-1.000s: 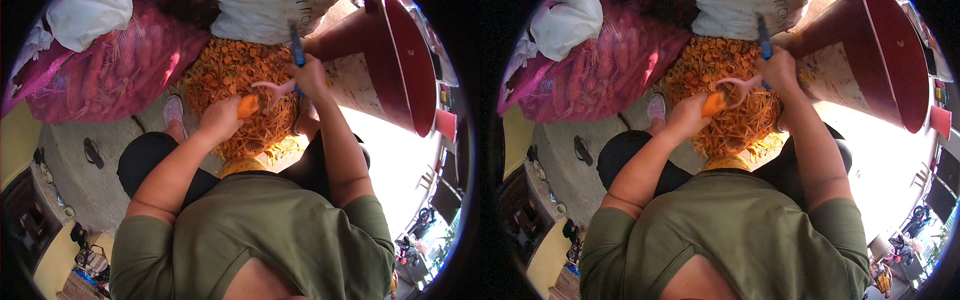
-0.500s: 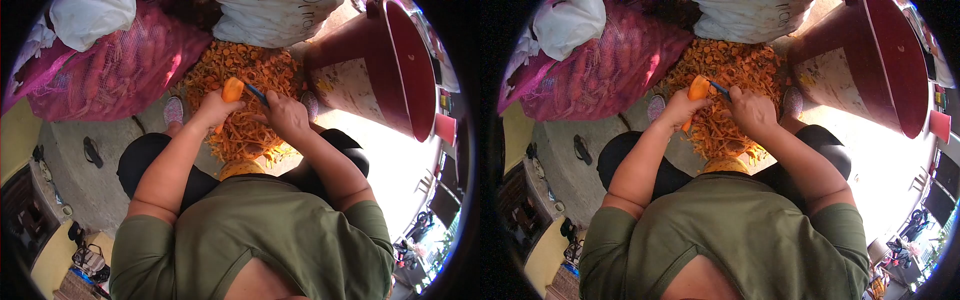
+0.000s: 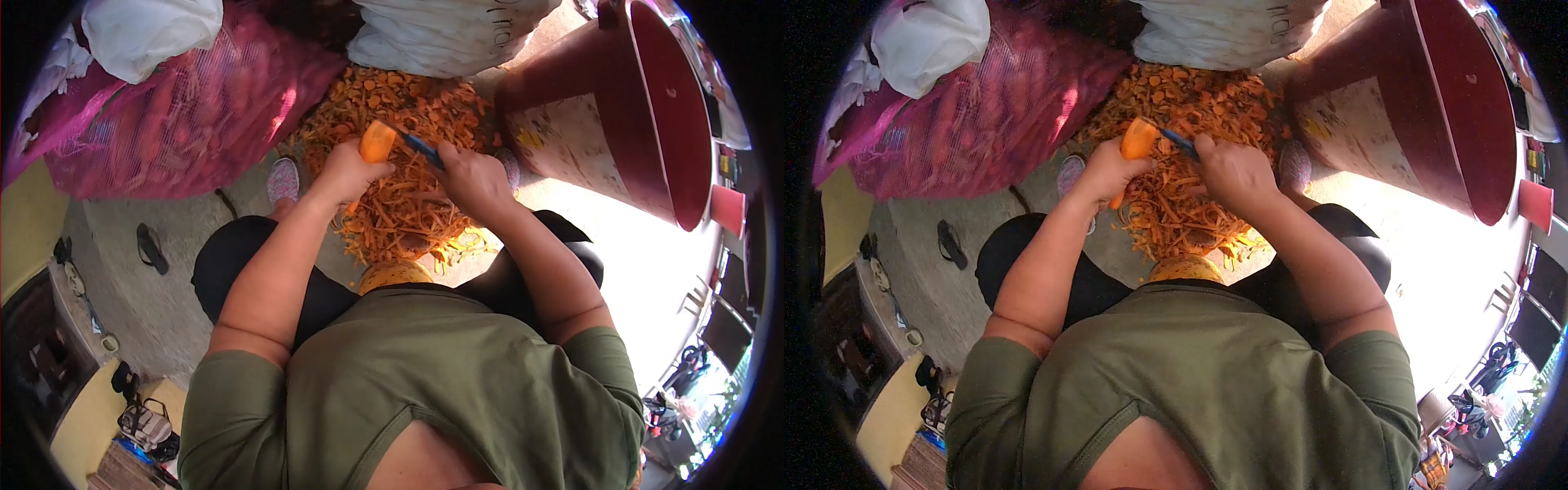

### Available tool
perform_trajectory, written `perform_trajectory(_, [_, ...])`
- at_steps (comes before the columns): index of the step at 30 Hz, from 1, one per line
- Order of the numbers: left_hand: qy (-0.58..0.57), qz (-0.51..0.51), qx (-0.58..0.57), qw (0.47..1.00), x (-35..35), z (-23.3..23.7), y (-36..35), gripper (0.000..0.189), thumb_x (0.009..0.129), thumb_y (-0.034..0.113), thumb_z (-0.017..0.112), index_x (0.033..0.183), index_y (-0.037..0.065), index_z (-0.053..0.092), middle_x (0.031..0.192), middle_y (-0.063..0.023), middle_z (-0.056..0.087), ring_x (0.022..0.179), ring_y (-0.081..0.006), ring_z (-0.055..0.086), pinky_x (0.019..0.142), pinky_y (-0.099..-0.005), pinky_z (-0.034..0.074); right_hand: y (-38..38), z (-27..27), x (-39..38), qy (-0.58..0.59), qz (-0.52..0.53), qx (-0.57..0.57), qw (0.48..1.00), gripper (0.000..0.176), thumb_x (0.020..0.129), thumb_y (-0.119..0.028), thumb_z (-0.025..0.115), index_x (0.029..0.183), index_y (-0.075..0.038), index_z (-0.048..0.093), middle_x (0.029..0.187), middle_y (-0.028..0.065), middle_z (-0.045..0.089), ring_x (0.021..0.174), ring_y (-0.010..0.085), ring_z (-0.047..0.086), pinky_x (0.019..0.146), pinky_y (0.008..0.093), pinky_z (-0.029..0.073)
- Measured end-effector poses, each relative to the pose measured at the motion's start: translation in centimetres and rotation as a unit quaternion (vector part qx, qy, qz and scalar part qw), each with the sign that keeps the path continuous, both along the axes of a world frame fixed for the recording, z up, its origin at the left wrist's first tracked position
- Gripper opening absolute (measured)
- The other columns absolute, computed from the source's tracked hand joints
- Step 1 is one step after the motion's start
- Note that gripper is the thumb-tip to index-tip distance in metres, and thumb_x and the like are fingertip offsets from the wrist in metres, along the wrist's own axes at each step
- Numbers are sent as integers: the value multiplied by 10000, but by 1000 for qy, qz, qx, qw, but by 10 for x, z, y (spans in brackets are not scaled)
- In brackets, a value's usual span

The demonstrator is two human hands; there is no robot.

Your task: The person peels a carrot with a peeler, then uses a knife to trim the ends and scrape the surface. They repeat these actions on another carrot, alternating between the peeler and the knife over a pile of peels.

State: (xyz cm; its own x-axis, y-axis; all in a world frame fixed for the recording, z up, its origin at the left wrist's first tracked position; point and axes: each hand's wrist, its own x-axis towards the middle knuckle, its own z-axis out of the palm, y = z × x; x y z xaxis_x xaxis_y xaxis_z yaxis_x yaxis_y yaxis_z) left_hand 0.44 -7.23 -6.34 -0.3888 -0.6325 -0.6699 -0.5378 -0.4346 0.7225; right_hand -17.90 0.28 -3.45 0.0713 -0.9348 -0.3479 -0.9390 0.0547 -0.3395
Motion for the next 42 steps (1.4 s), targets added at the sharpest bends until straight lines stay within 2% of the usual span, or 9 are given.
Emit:
perform_trajectory(4, [-1, -50, -45, 998, 3, -17, 2, 332, 647, 149, 696, 873, -42, 547, 749, -73, 580, 717, -182, 566, 657, -300, 436, -4, -2, -2, 23, 54, 48, 997, 470, 625, -312, 729, 883, -45, 441, 723, 138, 603, 682, 311, 606, 550, 390, 465])
perform_trajectory(5, [4, -63, -47, 997, 5, -20, 2, 344, 644, 153, 694, 883, -45, 544, 756, -72, 582, 734, -190, 567, 684, -303, 433, -4, -3, -2, 10, 51, 40, 998, 374, 684, -295, 663, 866, -48, 449, 700, 140, 597, 654, 313, 599, 538, 397, 458])
perform_trajectory(8, [67, -60, -48, 995, 6, -15, 0, 224, 700, 31, 645, 876, 17, 508, 627, -8, 487, 456, -88, 450, 411, -235, 372, -2, -8, -3, -9, 51, 15, 999, 219, 798, -256, 538, 834, -53, 464, 660, 143, 587, 596, 316, 585, 514, 409, 446])
perform_trajectory(20, [391, 6, 407, 826, 22, -7, -3, 170, 692, 126, 565, 814, 70, 461, 540, -11, 414, 380, -87, 399, 380, -234, 360, 5, -8, 5, 76, 71, -50, 993, 333, 718, -289, 644, 841, -51, 445, 671, 129, 576, 580, 278, 592, 489, 363, 459])
perform_trajectory(23, [367, -15, 395, 842, 21, -11, -6, 206, 673, 101, 586, 844, 48, 484, 566, -10, 444, 402, -83, 417, 389, -233, 362, 5, -7, 11, 84, 38, -18, 996, 304, 719, -248, 644, 841, -45, 453, 694, 134, 585, 600, 283, 601, 503, 367, 467])
perform_trajectory(26, [149, -195, 156, 957, -2, 29, 2, 259, 653, 65, 606, 891, 29, 510, 592, -4, 472, 419, -76, 426, 391, -229, 355, 5, -12, 8, 66, -1, 42, 997, 236, 734, -184, 609, 857, -39, 470, 704, 137, 598, 635, 293, 609, 537, 377, 476])
perform_trajectory(31, [200, -132, 90, 967, -5, 11, 5, 368, 667, 43, 702, 989, 14, 524, 841, 21, 520, 763, -50, 492, 668, -204, 427, 4, -18, 1, 39, 18, 115, 993, 154, 749, -117, 525, 883, -44, 515, 734, 135, 620, 696, 291, 619, 594, 383, 484])
perform_trajectory(37, [154, -140, 12, 978, -23, 25, 1, 283, 746, 149, 659, 950, 35, 498, 721, -3, 517, 572, -79, 493, 499, -231, 418, 6, -19, 1, 43, 47, 104, 993, 168, 749, -108, 504, 900, -66, 565, 747, 126, 623, 705, 284, 619, 609, 374, 488])
perform_trajectory(42, [327, -133, -70, 933, -109, 96, -15, 365, 831, 212, 568, 1110, 5, 457, 890, -57, 559, 743, -117, 551, 676, -253, 457, 6, -14, -4, 18, 17, 71, 997, 174, 765, -158, 487, 776, -56, 627, 760, 117, 629, 721, 271, 622, 611, 371, 491])
